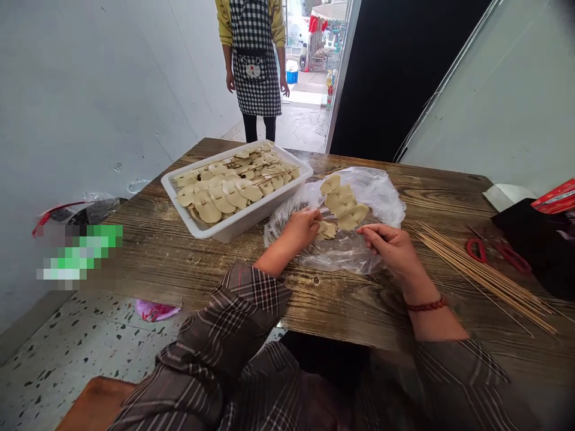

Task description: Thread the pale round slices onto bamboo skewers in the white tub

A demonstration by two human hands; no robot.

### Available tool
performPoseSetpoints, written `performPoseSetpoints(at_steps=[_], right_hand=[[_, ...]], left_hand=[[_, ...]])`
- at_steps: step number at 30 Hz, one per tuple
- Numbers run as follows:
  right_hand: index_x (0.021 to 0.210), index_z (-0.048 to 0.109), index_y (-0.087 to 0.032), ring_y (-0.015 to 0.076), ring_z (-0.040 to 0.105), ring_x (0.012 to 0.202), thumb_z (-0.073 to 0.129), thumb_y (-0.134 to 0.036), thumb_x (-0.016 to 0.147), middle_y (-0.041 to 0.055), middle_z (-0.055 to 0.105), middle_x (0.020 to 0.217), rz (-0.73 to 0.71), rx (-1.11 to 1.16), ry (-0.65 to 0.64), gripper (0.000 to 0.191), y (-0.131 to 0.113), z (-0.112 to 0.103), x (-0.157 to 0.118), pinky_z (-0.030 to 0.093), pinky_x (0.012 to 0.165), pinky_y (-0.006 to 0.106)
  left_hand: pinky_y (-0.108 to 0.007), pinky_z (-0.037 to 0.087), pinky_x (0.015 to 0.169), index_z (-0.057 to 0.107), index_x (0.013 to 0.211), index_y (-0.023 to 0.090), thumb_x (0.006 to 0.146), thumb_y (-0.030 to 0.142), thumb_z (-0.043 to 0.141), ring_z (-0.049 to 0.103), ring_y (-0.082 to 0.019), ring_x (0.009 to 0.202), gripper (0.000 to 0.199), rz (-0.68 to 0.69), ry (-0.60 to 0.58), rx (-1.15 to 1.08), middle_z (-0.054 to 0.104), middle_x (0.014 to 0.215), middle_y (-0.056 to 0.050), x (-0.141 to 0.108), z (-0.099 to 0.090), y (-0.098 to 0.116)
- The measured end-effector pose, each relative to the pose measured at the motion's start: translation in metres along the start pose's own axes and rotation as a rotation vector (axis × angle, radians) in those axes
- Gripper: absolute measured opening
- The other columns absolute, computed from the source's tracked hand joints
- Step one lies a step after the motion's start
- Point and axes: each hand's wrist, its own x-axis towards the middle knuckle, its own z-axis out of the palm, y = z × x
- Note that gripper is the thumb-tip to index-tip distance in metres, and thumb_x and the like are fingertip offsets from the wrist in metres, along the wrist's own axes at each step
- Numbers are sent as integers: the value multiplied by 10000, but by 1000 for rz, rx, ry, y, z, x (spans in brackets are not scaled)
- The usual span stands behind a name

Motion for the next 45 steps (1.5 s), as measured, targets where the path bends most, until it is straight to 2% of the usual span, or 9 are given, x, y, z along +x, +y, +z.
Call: performPoseSetpoints(at_steps=[6,15,21,25,30,34,37,42,45], right_hand=[[861,779,-181,96,476,530,716,-475,772,-7,600,587,22,4,18,314,0,1,0,358,450,219],[850,779,-171,83,457,511,734,-459,758,-13,598,587,14,44,33,305,3,1,3,333,449,215],[872,778,-159,78,437,500,721,-479,775,-18,569,564,24,43,24,339,4,1,4,328,450,218],[877,777,-164,79,442,509,717,-477,781,-13,584,580,21,33,20,333,4,1,4,327,453,216],[886,778,-164,77,435,496,706,-481,789,-20,572,561,15,29,4,339,1,1,3,329,453,215],[876,778,-160,85,446,510,709,-492,781,-12,580,573,-6,37,4,352,-3,-2,1,340,450,215],[883,780,-161,87,454,506,708,-493,785,-10,581,575,-5,-4,-40,353,-6,-6,-4,351,452,217],[908,787,-174,89,477,517,693,-460,820,-8,576,573,13,-102,-152,314,-13,-15,-19,357,470,215],[914,792,-188,94,485,538,688,-436,830,-8,571,583,18,-139,-136,281,-17,-18,-25,361,479,214]], left_hand=[[-350,463,766,637,969,189,875,143,484,631,-242,869,186,-86,5,298,635,1056,-116,-5,-3,4],[-328,443,709,650,1062,202,940,232,428,629,-234,890,254,-114,111,426,608,1154,-126,-9,-17,11],[-330,454,756,687,915,204,862,203,535,629,-233,912,161,0,-190,348,644,1061,-86,-10,-26,9],[-323,439,731,654,813,193,801,146,563,615,-220,864,103,36,-189,303,646,1003,-84,-10,-22,1],[-264,386,615,557,661,185,738,123,599,534,-143,654,108,40,-34,-52,598,694,-10,-3,-18,-8],[-229,386,538,569,715,174,718,250,678,527,-106,543,133,-123,146,-623,590,597,24,2,-21,-9],[-213,383,489,634,836,146,651,323,764,563,-102,523,287,-251,229,-968,640,629,8,2,-25,-6],[-200,443,523,646,791,134,571,318,841,600,-93,548,346,-312,325,-1206,664,645,-1,1,-29,-2],[-183,450,539,626,758,144,587,282,835,594,-73,554,303,-281,389,-1232,652,646,16,2,-32,-1]])
